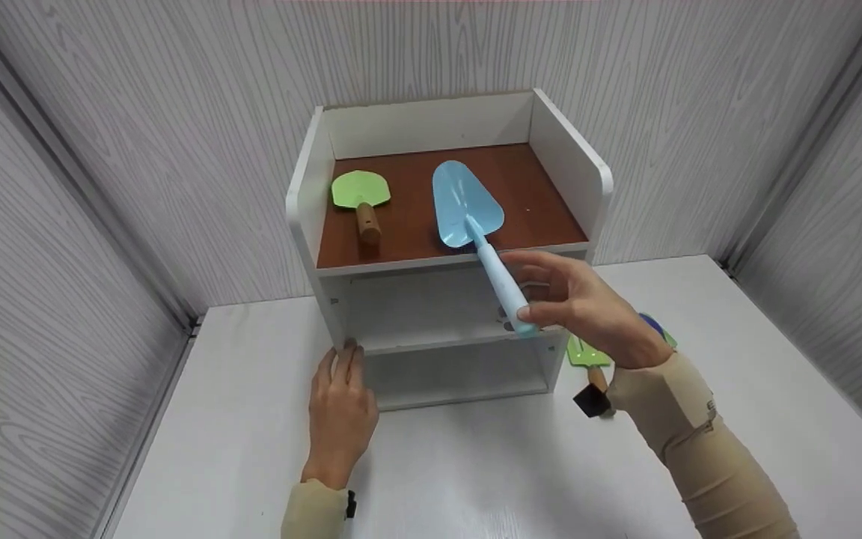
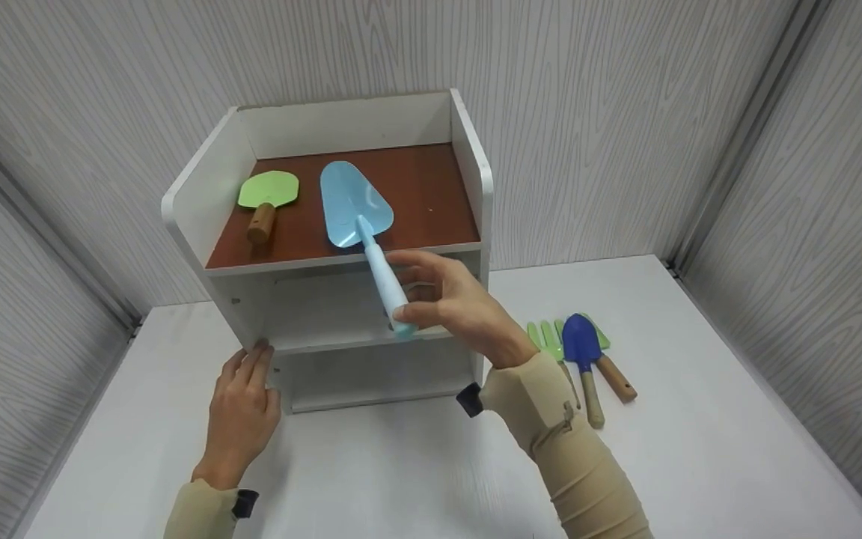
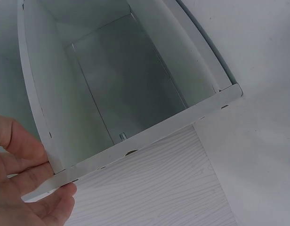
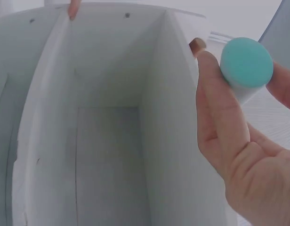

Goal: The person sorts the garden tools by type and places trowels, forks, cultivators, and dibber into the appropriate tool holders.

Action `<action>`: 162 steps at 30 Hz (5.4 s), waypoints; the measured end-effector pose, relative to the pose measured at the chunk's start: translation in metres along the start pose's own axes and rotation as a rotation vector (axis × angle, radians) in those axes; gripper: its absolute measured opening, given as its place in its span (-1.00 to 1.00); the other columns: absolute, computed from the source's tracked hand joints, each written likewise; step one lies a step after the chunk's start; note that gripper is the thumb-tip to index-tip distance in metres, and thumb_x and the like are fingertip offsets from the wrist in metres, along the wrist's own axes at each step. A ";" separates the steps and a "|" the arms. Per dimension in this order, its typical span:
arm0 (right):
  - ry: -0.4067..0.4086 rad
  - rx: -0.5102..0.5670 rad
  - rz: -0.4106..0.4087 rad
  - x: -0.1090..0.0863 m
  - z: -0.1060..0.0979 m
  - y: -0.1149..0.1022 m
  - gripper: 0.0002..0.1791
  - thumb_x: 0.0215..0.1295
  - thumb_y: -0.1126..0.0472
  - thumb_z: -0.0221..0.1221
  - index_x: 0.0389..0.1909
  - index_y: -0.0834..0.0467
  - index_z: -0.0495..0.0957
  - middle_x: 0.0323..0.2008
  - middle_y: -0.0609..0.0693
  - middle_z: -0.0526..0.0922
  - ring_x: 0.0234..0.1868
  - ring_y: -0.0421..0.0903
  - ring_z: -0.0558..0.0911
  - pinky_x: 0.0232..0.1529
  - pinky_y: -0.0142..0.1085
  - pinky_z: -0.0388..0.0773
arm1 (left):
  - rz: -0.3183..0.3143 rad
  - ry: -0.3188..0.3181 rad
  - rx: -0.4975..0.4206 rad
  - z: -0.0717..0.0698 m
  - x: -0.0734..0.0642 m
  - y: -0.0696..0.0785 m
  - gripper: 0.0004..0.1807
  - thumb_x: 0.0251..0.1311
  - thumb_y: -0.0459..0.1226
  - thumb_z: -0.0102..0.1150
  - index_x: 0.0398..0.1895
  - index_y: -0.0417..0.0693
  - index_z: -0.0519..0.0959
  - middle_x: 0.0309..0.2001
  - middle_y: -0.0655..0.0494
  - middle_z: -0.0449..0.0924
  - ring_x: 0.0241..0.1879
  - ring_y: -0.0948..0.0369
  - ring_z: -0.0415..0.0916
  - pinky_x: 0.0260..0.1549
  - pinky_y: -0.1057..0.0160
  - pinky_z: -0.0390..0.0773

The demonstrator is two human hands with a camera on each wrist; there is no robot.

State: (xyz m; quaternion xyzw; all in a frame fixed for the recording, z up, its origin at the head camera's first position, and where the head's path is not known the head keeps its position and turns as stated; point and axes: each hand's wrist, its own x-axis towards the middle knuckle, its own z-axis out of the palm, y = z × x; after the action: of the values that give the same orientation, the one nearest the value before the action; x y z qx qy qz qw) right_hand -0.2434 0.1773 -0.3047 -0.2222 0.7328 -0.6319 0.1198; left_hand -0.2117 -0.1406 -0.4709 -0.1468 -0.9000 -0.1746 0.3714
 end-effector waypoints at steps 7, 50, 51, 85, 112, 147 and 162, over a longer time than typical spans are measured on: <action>-0.009 0.071 0.014 0.007 0.003 -0.015 -0.27 0.32 0.40 0.21 0.50 0.22 0.25 0.31 0.22 0.37 0.15 0.15 0.54 0.10 -0.12 0.59 | 0.002 -0.001 0.003 0.001 0.000 -0.001 -0.46 0.01 -0.61 0.30 0.16 -0.54 0.50 0.18 -0.39 0.52 0.17 -0.34 0.43 0.16 -0.23 0.48; 0.135 0.158 0.193 0.101 0.019 -0.055 -0.56 0.48 0.28 0.16 0.30 0.36 0.46 -0.08 0.18 0.53 -0.45 -0.16 0.60 -0.17 -0.28 0.71 | 0.004 0.003 0.012 0.001 -0.002 0.000 -0.43 0.00 -0.59 0.32 0.18 -0.53 0.50 0.18 -0.36 0.53 0.17 -0.33 0.44 0.14 -0.22 0.50; 0.138 0.147 0.196 0.101 0.020 -0.056 -0.56 0.49 0.27 0.16 0.31 0.35 0.46 -0.09 0.18 0.52 -0.45 -0.17 0.59 -0.19 -0.30 0.71 | 0.002 0.001 0.013 0.001 -0.002 0.000 -0.43 0.00 -0.58 0.32 0.18 -0.53 0.50 0.19 -0.36 0.53 0.17 -0.33 0.44 0.14 -0.22 0.49; 0.082 0.099 0.060 0.043 -0.006 -0.041 -0.50 0.54 0.22 0.07 0.37 0.39 0.33 -0.11 0.17 0.58 -0.39 -0.08 0.74 -0.34 -0.21 0.74 | -0.006 0.000 0.001 0.001 -0.001 0.000 -0.42 -0.02 -0.60 0.34 0.17 -0.54 0.50 0.18 -0.37 0.53 0.18 -0.33 0.43 0.15 -0.22 0.49; 0.065 0.063 0.053 -0.020 -0.037 0.000 -0.62 0.57 0.16 0.07 0.28 0.23 0.45 -0.07 0.19 0.60 -0.29 0.05 0.77 -0.32 -0.09 0.74 | 0.001 -0.009 0.017 0.001 -0.003 -0.002 -0.42 -0.01 -0.58 0.34 0.18 -0.52 0.50 0.19 -0.36 0.52 0.18 -0.33 0.44 0.14 -0.22 0.50; 0.045 0.040 0.147 -0.051 -0.090 0.059 -0.67 0.61 0.27 -0.11 0.26 0.15 0.47 0.08 0.02 0.68 -0.03 -0.02 0.74 -0.19 -0.15 0.74 | 0.003 0.003 -0.001 0.003 -0.004 -0.002 -0.41 0.00 -0.56 0.37 0.18 -0.52 0.49 0.20 -0.36 0.52 0.19 -0.33 0.42 0.17 -0.22 0.47; 0.091 0.074 0.240 -0.064 -0.115 0.083 -0.68 0.65 0.16 -0.11 0.24 0.15 0.43 0.08 -0.03 0.70 0.00 -0.04 0.73 -0.08 -0.13 0.71 | -0.024 -0.023 -0.009 0.002 -0.004 -0.003 -0.42 0.03 -0.58 0.30 0.20 -0.53 0.48 0.22 -0.36 0.50 0.20 -0.34 0.41 0.16 -0.24 0.47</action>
State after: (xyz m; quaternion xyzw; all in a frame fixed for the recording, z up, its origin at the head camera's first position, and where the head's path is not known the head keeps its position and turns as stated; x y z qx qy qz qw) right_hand -0.2549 0.3164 -0.3728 -0.0993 0.7351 -0.6489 0.1694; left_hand -0.2111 -0.1426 -0.4755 -0.1394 -0.9052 -0.1815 0.3581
